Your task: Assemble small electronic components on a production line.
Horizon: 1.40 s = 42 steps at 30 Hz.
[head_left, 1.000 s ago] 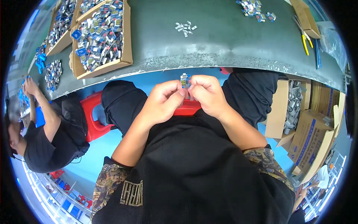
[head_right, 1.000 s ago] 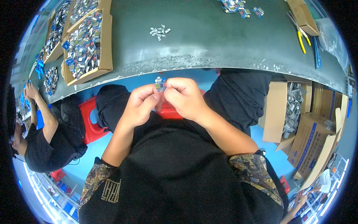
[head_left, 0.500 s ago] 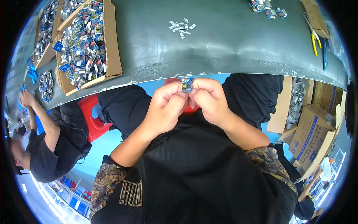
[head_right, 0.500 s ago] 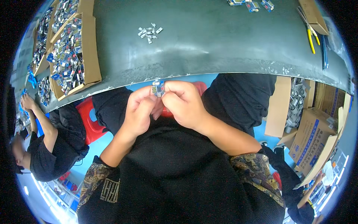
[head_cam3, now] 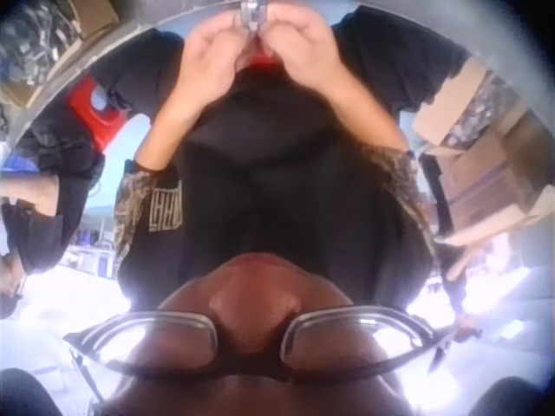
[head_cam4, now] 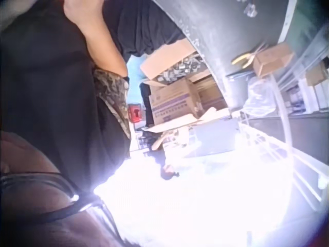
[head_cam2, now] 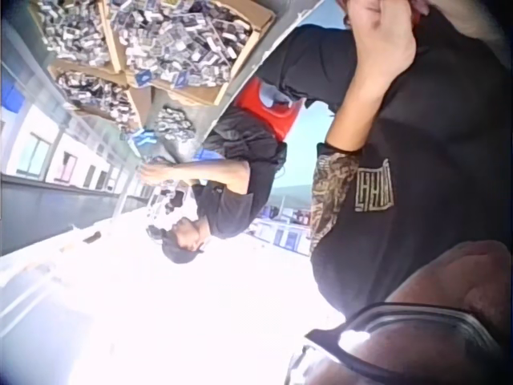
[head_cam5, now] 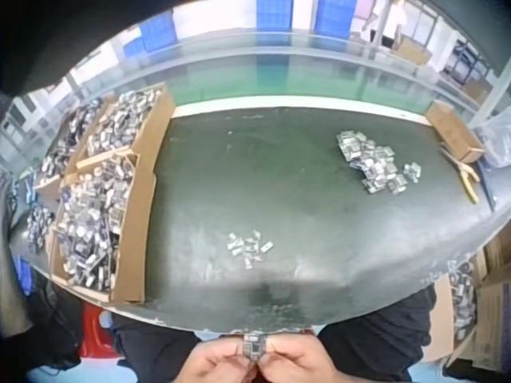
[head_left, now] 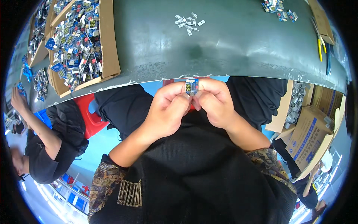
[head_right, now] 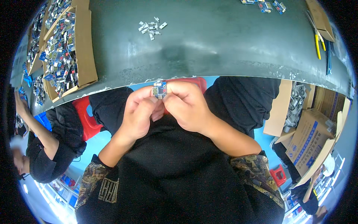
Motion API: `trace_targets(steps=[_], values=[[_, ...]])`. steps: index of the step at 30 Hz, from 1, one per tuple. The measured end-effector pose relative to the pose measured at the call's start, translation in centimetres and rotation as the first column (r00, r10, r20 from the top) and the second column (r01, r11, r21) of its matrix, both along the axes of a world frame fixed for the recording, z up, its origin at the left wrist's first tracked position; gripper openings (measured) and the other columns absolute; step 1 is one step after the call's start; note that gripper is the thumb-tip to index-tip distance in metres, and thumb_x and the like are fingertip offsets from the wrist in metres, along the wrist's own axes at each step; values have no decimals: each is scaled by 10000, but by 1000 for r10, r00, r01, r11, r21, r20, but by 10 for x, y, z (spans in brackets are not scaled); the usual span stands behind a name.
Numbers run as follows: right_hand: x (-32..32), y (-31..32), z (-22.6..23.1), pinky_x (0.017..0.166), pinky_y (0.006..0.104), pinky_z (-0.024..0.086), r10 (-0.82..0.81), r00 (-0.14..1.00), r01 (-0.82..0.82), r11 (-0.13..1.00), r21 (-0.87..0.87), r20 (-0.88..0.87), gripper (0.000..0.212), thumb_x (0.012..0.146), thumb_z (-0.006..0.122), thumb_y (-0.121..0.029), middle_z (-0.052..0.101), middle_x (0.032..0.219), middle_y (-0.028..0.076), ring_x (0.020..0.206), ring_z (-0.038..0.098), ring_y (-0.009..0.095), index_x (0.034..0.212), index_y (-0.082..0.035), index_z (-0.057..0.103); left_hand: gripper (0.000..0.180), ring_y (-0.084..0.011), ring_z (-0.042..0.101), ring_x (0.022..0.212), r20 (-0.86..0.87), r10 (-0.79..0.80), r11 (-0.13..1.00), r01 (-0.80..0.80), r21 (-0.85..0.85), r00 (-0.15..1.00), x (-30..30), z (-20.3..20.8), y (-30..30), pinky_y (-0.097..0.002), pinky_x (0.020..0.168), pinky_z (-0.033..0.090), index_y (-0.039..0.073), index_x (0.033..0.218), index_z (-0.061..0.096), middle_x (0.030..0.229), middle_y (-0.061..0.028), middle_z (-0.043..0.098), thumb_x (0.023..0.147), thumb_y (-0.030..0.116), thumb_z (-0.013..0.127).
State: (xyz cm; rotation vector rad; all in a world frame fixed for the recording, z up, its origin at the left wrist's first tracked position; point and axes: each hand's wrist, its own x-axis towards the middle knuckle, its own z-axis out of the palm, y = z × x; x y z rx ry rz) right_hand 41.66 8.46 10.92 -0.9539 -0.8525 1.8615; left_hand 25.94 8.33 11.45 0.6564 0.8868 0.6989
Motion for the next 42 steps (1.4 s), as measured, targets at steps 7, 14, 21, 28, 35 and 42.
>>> trace_targets(steps=[7,14,21,28,35,42], values=[[1,1,-5,546,254,395,-8,999,6,998,58,33,195,894,429,-26,558,704,23,598,477,83,809,29,595,238,-47,462,631,-12,23,1000,-23,10,1000,5,2,1,-217,563,369,-8,843,602,747,-3,576,946,81,407],[5,2,-13,554,252,393,6,998,-12,993,116,57,187,884,446,-44,559,683,17,605,477,78,778,16,587,232,-34,412,565,-22,50,999,-50,-10,998,6,4,2,-213,500,321,-4,849,606,699,8,554,948,78,413],[18,1,-11,559,250,379,184,976,-183,983,-13,117,191,866,456,-72,552,642,21,599,474,85,701,-16,533,310,-115,512,590,-109,-287,956,292,39,952,-22,9,6,-242,539,426,7,866,582,691,-35,546,939,261,420],[2,-16,6,550,247,374,111,917,-252,906,340,384,230,872,486,-18,525,639,26,597,459,88,648,-29,434,321,-103,574,553,-305,-537,838,540,-83,787,-77,-59,11,-222,508,458,38,884,644,689,-36,626,949,282,447],[-23,-23,26,538,240,379,208,952,-267,923,278,224,222,891,488,-36,543,666,34,608,464,84,677,-38,431,230,-159,614,599,-890,-312,602,794,85,332,-87,-208,-29,-305,540,498,39,896,665,701,-69,640,892,201,501],[-40,-24,48,541,244,340,187,931,-297,886,356,312,223,904,519,-73,462,647,-19,620,377,45,698,-22,453,180,-151,623,676,-575,-462,814,580,26,675,-88,-157,-32,-295,633,513,9,946,660,733,-71,641,900,125,530]])
